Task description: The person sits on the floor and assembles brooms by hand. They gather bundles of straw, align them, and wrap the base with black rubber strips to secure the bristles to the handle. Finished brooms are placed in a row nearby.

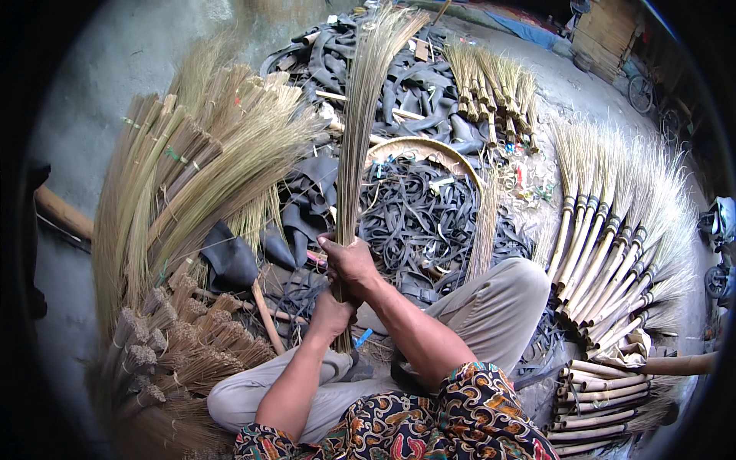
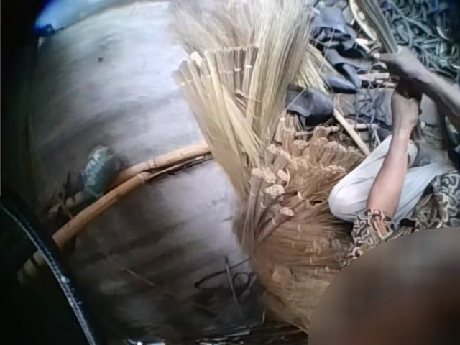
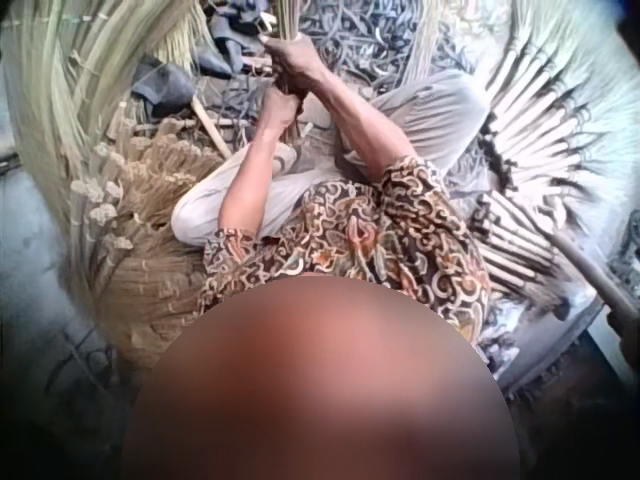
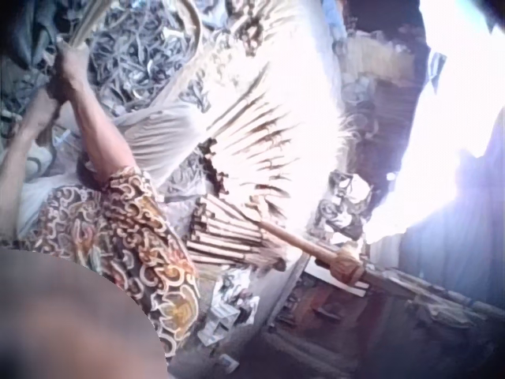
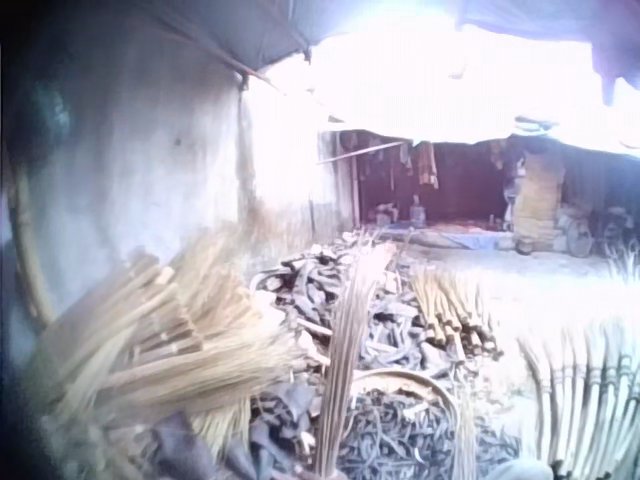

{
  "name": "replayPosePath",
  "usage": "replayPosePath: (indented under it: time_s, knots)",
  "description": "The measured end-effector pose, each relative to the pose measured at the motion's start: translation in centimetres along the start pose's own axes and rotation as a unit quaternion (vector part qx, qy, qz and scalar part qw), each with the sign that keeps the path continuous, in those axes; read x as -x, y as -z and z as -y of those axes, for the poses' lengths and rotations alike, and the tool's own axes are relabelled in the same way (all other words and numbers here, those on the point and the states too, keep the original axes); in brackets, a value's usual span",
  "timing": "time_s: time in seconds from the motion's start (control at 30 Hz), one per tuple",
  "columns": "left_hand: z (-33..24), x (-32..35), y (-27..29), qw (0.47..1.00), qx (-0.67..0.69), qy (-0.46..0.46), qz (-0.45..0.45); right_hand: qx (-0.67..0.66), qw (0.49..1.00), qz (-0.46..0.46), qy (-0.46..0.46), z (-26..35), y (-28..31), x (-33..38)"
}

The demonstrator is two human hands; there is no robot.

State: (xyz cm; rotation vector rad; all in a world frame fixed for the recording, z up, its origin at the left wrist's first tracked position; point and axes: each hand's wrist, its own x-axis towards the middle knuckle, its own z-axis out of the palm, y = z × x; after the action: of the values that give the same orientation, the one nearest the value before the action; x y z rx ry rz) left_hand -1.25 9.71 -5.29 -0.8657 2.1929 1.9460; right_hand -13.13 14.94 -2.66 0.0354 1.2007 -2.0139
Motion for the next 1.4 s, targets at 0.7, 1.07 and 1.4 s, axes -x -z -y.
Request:
replayPosePath:
  time_s: [0.7, 1.07, 1.4]
  knots:
    - [-4.1, 2.8, 16.1, 0.943, -0.295, 0.048, -0.149, -0.077, 0.962, 0.264, 0.012, -6.4, -6.5, -5.1]
    - [-3.2, 3.7, 21.6, 0.925, -0.318, 0.021, -0.208, 0.553, 0.815, -0.018, -0.171, -26.7, 3.5, -10.2]
    - [-2.9, 2.4, 23.1, 0.905, -0.367, 0.004, -0.215, 0.564, 0.817, -0.063, -0.105, -29.6, 2.8, -10.2]
